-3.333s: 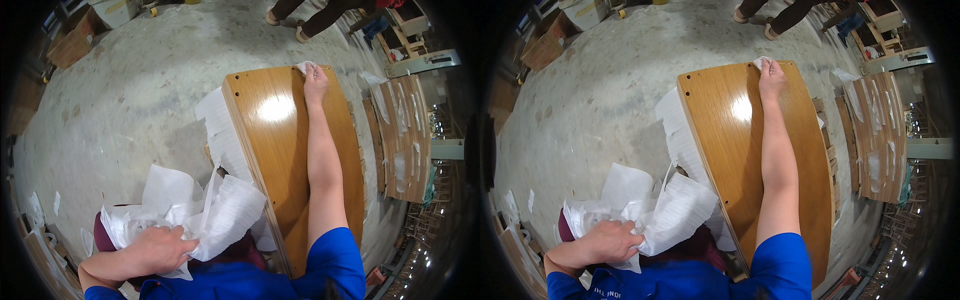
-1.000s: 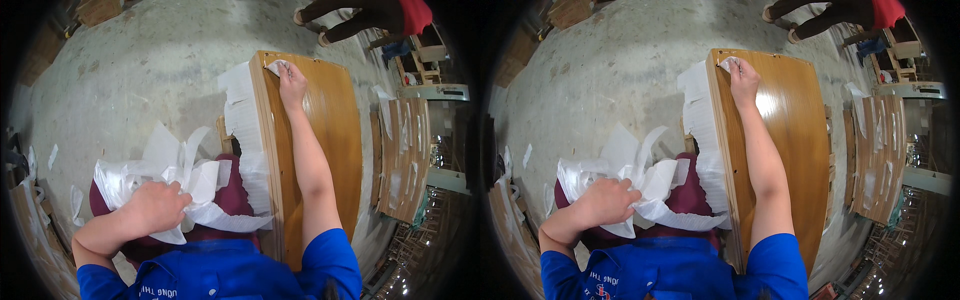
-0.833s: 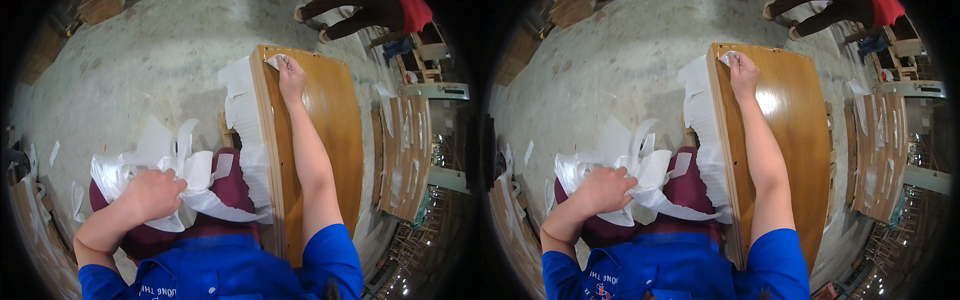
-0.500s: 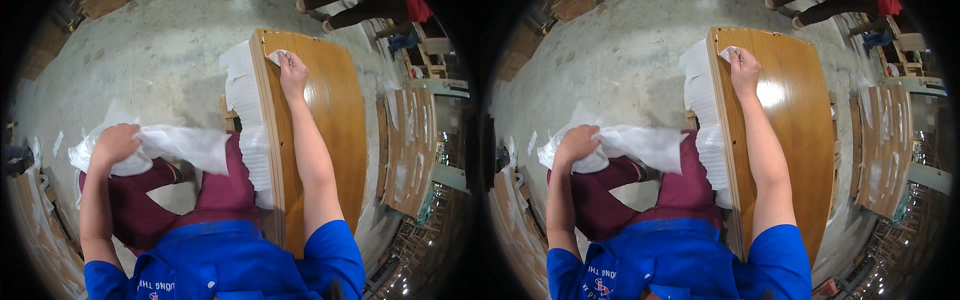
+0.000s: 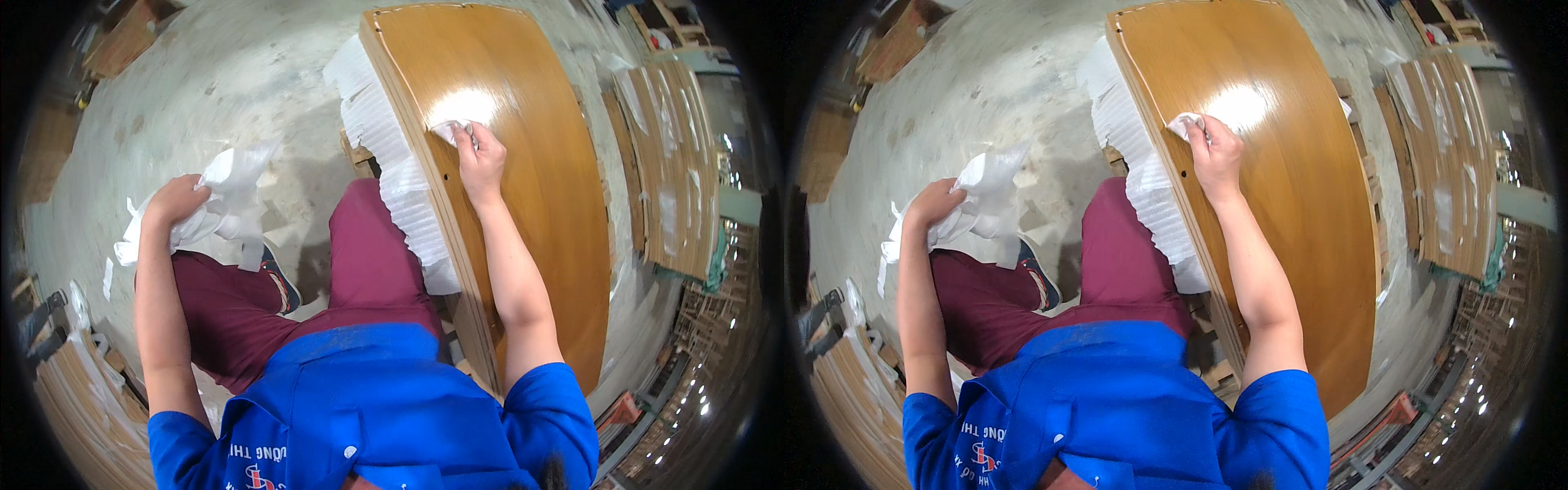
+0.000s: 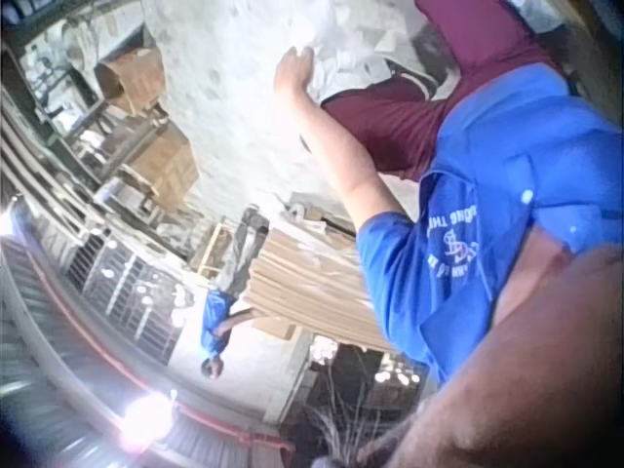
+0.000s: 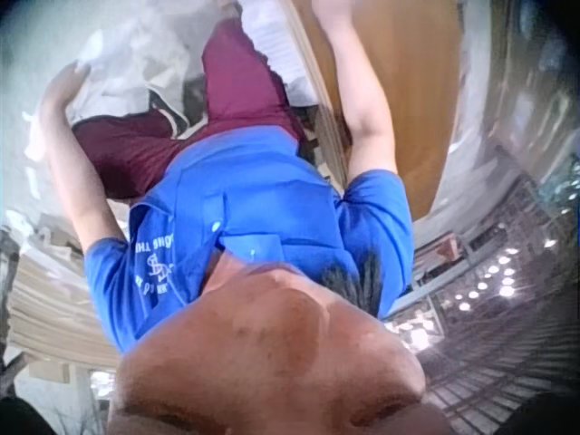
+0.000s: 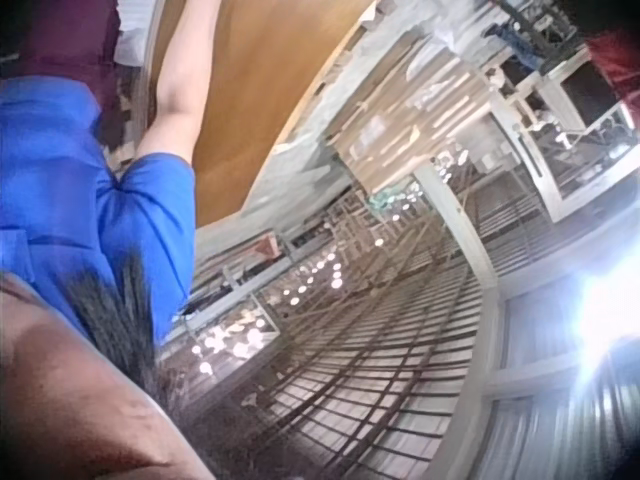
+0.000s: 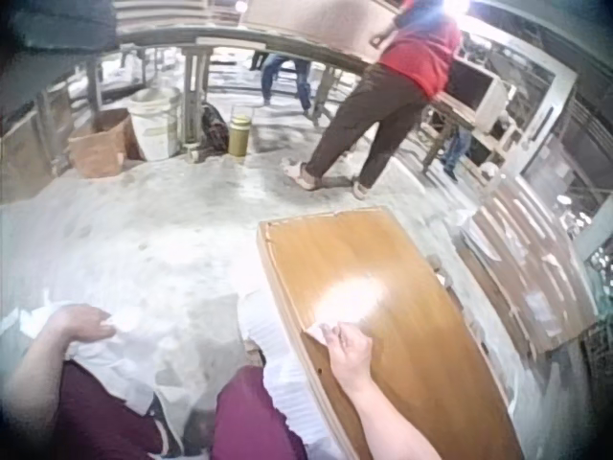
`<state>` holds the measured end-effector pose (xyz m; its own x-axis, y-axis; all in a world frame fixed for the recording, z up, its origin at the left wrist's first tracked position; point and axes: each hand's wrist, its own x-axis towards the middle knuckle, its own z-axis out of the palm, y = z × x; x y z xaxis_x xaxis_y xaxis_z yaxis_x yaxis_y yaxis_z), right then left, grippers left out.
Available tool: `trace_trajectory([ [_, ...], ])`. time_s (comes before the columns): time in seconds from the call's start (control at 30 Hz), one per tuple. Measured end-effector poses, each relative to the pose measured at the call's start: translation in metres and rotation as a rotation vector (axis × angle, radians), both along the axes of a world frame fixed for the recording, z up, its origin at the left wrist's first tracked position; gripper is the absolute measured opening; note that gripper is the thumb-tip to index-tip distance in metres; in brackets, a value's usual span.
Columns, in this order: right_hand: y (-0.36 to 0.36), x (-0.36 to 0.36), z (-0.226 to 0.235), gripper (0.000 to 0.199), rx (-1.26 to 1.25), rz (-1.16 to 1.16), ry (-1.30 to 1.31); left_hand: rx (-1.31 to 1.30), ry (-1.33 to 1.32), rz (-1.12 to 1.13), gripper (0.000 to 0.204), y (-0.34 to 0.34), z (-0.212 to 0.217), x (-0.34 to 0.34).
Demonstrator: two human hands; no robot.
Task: The person wipes the surface of large wooden panels with a white cloth, moving along a conveyor and handling multiple pieces. They also remove protective paper from a panel and continue wiping the exposed surface.
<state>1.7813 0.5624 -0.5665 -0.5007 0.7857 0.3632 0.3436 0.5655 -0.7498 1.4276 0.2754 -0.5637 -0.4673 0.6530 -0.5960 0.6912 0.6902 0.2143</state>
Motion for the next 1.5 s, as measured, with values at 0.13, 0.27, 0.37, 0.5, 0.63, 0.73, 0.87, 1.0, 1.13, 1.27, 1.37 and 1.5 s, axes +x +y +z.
trace_trajectory([
  [0.13,-0.023,0.031,0.002,0.013,-0.047,-0.027,-0.027,0.004,-0.034,-0.071,0.039,0.028,-0.008,-0.001],
  [0.27,-0.044,0.050,0.004,0.009,-0.040,-0.075,0.011,0.001,-0.087,-0.120,0.040,0.053,-0.010,0.001],
  [0.37,-0.053,0.059,0.007,0.009,-0.026,-0.101,0.026,-0.007,-0.079,-0.175,0.041,0.066,-0.011,0.002],
  [0.5,-0.056,0.058,0.008,0.009,-0.009,-0.116,0.040,-0.036,-0.085,-0.234,0.042,0.087,-0.011,0.007],
  [0.63,-0.056,0.056,0.009,0.008,0.004,-0.117,0.044,-0.047,-0.100,-0.337,0.043,0.112,-0.018,0.018],
  [0.73,-0.057,0.057,0.007,0.008,0.014,-0.130,0.045,-0.065,-0.122,-0.378,0.044,0.129,-0.022,0.026],
  [0.87,-0.065,0.062,0.008,0.009,0.002,-0.145,0.059,-0.096,-0.141,-0.411,0.044,0.144,-0.032,0.030],
  [1.0,-0.079,0.079,0.011,0.009,-0.007,-0.200,0.018,-0.122,-0.176,-0.377,0.043,0.152,-0.040,0.032],
  [1.13,-0.096,0.100,0.019,0.010,-0.042,-0.253,-0.032,-0.152,-0.225,-0.389,0.043,0.159,-0.050,0.026],
  [1.27,-0.117,0.123,0.020,0.010,-0.027,-0.326,-0.042,-0.178,-0.239,-0.429,0.045,0.172,-0.062,0.024],
  [1.37,-0.132,0.137,0.025,0.010,-0.073,-0.357,-0.008,-0.198,-0.222,-0.458,0.045,0.178,-0.073,0.020],
  [1.5,-0.147,0.154,0.028,0.010,-0.077,-0.440,-0.024,-0.197,-0.252,-0.445,0.043,0.184,-0.085,0.019],
])
